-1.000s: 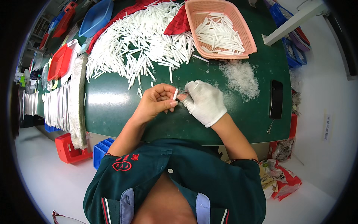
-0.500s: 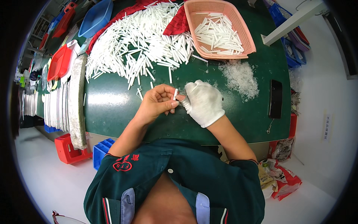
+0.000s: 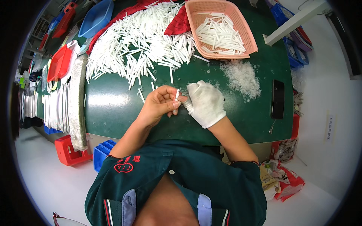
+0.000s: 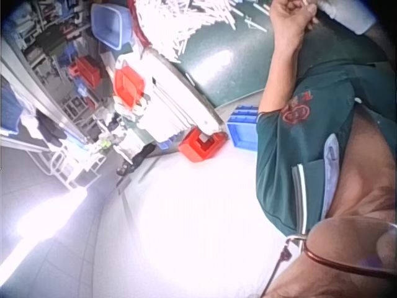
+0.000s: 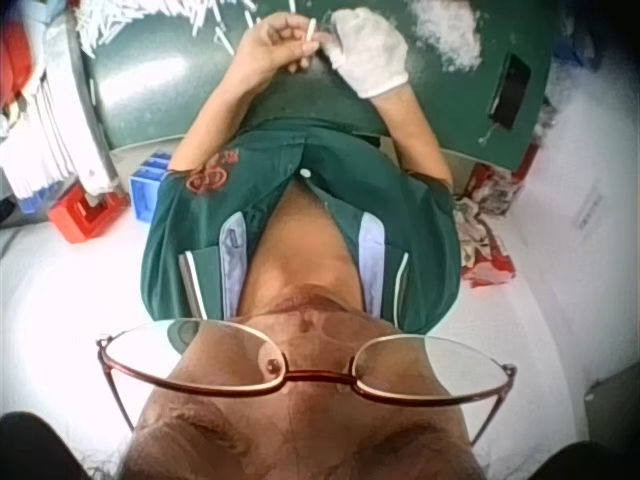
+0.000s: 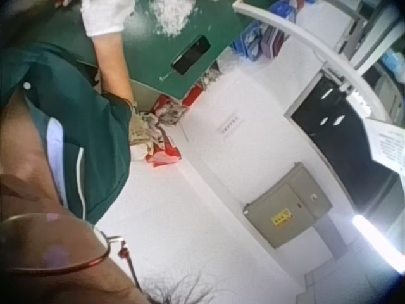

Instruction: The person assembles small white plastic rods with rubber attachments by hand at a workstation.

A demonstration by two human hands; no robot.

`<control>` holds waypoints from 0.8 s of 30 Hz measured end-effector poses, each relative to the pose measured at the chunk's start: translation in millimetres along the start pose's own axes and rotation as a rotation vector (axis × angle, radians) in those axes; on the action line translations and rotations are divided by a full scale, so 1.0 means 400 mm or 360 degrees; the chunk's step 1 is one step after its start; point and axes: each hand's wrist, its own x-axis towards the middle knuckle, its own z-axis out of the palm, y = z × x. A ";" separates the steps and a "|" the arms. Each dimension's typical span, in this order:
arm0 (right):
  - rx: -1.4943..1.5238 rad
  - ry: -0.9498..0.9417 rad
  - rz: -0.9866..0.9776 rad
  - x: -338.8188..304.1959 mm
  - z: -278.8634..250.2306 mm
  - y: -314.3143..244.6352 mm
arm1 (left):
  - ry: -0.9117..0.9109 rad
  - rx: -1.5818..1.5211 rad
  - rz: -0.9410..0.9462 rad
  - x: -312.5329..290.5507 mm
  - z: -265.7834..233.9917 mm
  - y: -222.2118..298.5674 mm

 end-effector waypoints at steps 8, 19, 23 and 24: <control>-0.0030 -0.0085 -0.0030 0.006 -0.012 0.003 | 0.0048 0.0299 0.0071 -0.009 0.014 0.001; 0.0600 -0.0357 0.0076 -0.014 -0.014 0.017 | 0.0348 0.1199 0.0425 -0.009 0.024 -0.008; 0.0947 -0.0545 0.0118 -0.026 -0.035 0.030 | 0.0326 0.0938 0.0318 -0.004 0.011 -0.015; 0.0989 -0.0486 0.0178 -0.028 -0.034 0.032 | 0.0308 0.0852 0.0284 -0.003 0.011 -0.012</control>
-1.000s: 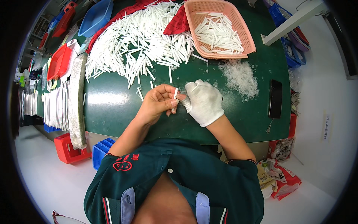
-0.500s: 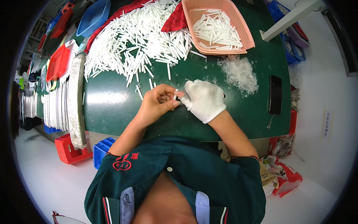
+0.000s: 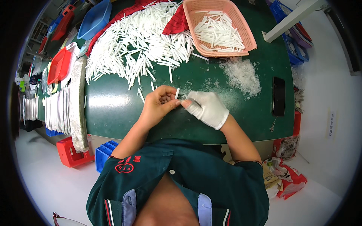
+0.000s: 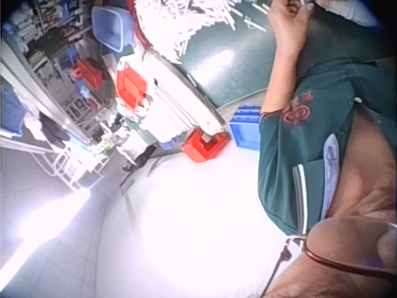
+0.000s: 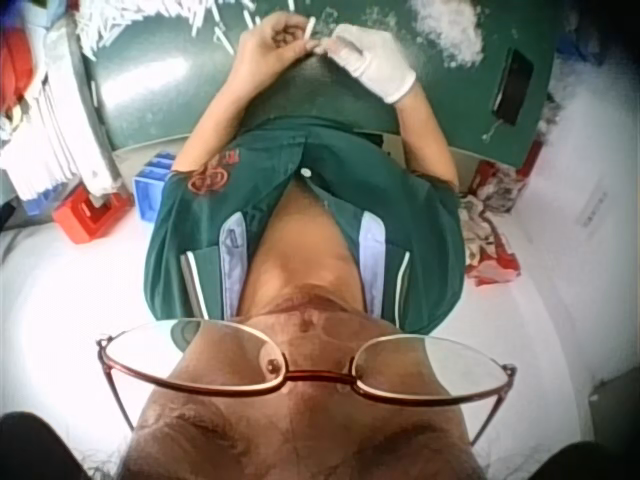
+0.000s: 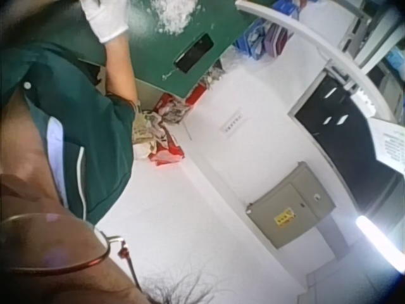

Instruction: The person assembles small white plastic rods with rubber attachments by hand at a workstation.

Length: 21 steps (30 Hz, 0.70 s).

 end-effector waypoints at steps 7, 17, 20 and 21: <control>-0.0575 0.0392 -0.0129 0.013 0.017 -0.005 | -0.0110 -0.0314 -0.0161 0.004 -0.003 0.000; -0.0626 0.0411 -0.0201 0.030 0.027 -0.010 | -0.0212 -0.0425 -0.0252 -0.002 -0.006 0.023; -0.0679 0.0444 -0.0157 0.030 0.030 -0.013 | -0.0233 -0.0380 -0.0215 -0.003 -0.005 0.024; -0.0652 0.0428 -0.0157 0.028 0.029 -0.017 | -0.0217 -0.0423 -0.0216 -0.003 -0.004 0.024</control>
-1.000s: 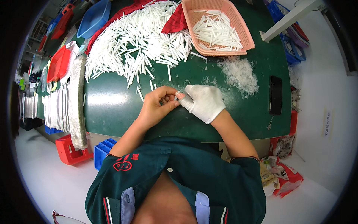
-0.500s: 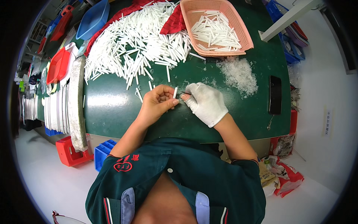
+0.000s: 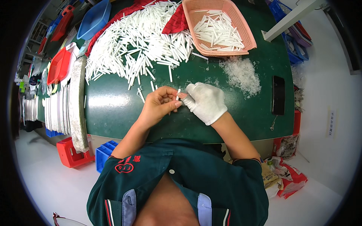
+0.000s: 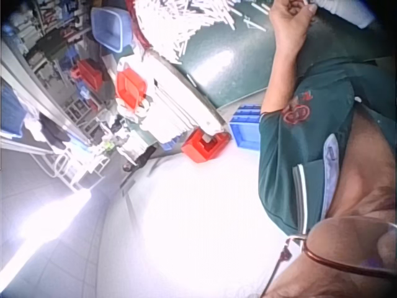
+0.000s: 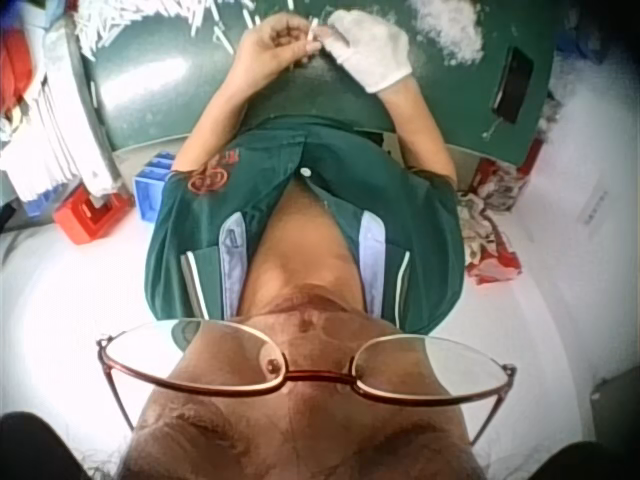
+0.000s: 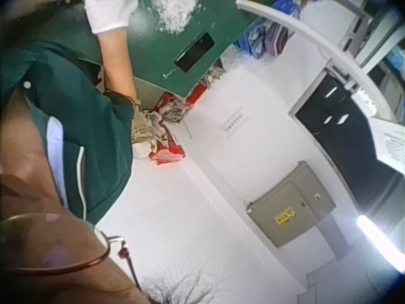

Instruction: The person assembles small white plastic rods with rubber attachments by hand at a workstation.

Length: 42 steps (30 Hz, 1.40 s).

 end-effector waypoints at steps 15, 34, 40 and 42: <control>0.0194 0.0116 -0.0139 -0.010 0.004 0.021 | -0.0056 -0.0165 -0.0093 0.004 -0.022 -0.014; -0.0014 0.0078 -0.0252 -0.015 0.019 0.010 | -0.0300 -0.0569 -0.0103 0.003 -0.021 -0.020; 0.0598 0.0154 -0.0093 -0.018 0.053 0.023 | -0.0328 -0.0677 -0.0138 0.002 -0.016 -0.023; 0.0925 0.0131 0.0064 -0.016 0.050 0.028 | -0.0308 -0.0638 -0.0135 0.000 -0.014 -0.022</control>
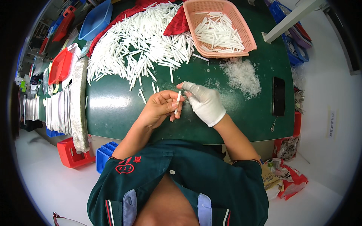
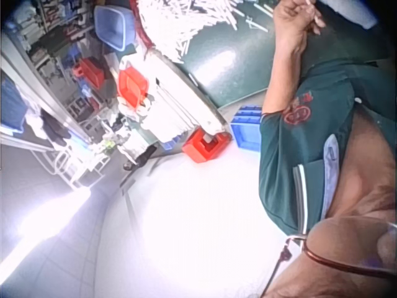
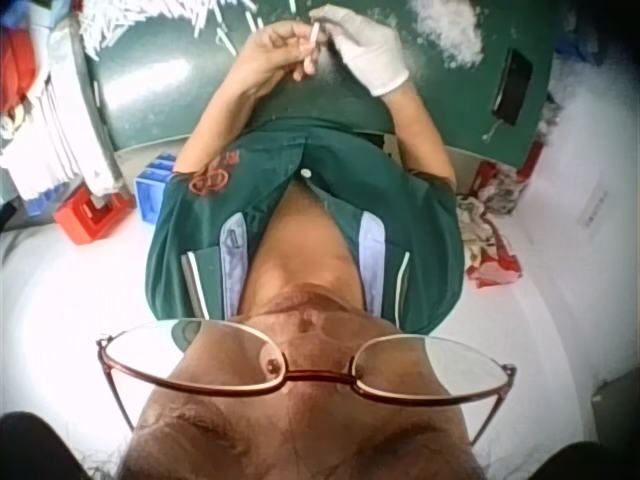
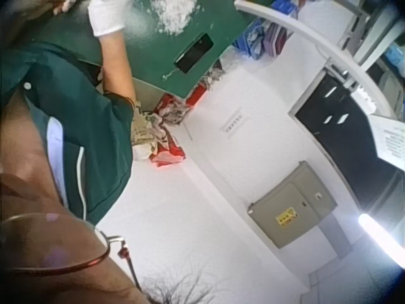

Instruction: The person assembles small white plastic rods with rubber attachments by hand at a workstation.

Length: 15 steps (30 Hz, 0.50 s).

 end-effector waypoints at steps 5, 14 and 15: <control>-0.0393 0.0124 0.0182 0.008 -0.039 -0.003 | 0.0051 0.0068 -0.0008 -0.003 0.004 0.009; -0.0513 -0.0239 -0.0098 -0.008 -0.031 -0.033 | -0.0008 0.0178 -0.0020 -0.001 0.002 0.011; -0.0545 -0.0248 -0.0158 -0.007 -0.030 -0.033 | -0.0002 0.0174 -0.0012 -0.003 0.004 0.012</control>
